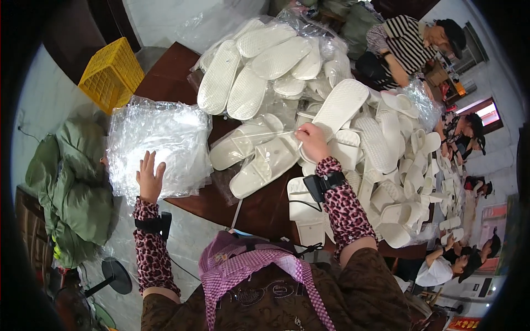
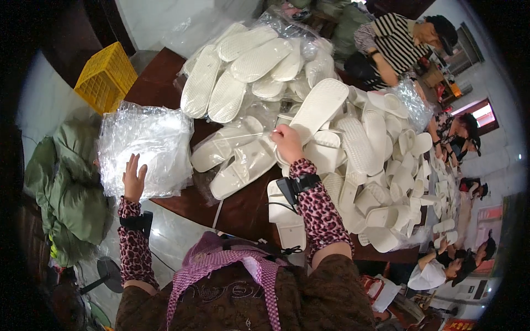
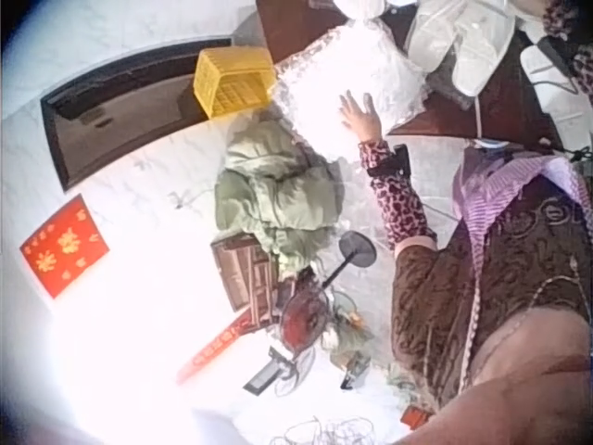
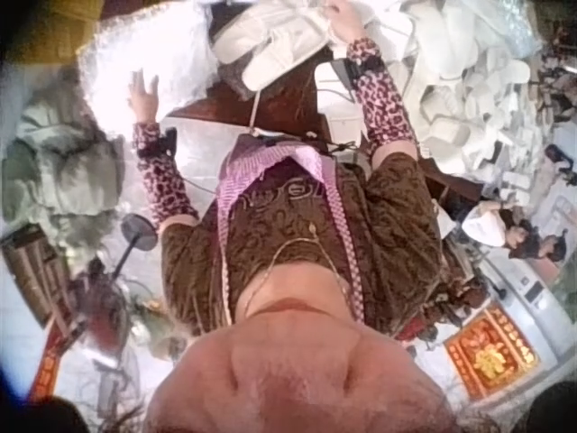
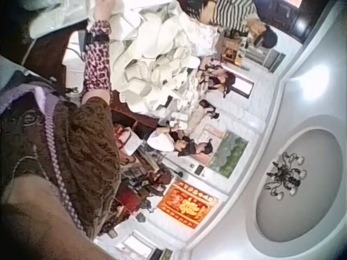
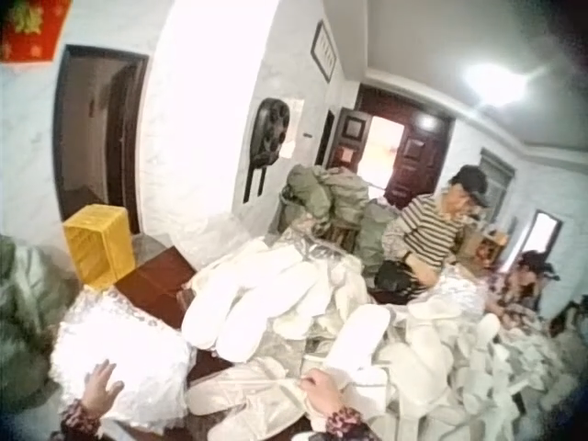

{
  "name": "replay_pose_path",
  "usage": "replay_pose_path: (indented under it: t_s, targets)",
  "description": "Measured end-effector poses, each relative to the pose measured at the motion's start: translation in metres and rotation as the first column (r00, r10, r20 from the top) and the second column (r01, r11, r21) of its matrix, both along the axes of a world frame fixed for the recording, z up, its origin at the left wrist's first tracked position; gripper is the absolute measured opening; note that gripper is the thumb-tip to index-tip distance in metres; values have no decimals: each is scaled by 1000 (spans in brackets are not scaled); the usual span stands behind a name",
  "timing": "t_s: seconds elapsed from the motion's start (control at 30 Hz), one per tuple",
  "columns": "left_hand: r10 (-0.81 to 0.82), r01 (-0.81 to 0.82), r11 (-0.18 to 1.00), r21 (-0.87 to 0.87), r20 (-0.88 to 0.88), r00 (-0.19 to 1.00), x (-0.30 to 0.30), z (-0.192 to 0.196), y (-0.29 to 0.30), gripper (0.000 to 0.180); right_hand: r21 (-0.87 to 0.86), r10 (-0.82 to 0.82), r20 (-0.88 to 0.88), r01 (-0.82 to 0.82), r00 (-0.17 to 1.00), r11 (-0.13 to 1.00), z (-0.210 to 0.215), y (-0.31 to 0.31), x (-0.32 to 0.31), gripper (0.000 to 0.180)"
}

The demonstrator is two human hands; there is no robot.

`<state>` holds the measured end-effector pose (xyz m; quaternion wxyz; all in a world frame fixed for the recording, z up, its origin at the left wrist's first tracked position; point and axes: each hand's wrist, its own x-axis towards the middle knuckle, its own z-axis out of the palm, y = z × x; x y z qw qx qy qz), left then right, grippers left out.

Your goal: Packaging white slippers into plastic bags.

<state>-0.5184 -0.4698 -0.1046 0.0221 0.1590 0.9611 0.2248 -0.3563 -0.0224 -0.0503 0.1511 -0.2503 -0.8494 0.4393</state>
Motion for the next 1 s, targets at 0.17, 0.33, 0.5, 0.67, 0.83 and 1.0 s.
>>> replay_pose_path:
  t_s: [0.17,0.33,0.5,0.67,0.83,1.0]
  targets:
    - [-44,45,999,19,-68,997,24,7,17,59,-119,4,-111,-17,994,993,52,14,41,13]
    - [-34,44,997,65,-154,987,38,4,28,56,-163,-46,-283,0,958,987,124,31,84,6]
    - [-31,81,989,123,-365,931,63,34,44,48,-99,-92,-462,52,882,994,192,56,142,6]
    - [-247,393,813,430,-357,901,112,34,118,45,66,-98,-494,149,864,987,183,89,193,4]
    - [-641,647,555,523,-227,733,171,-4,215,62,121,-244,-445,328,861,937,138,122,227,4]
    - [-780,722,439,534,-173,602,201,-27,294,83,-61,-265,-379,262,887,963,137,111,248,6]
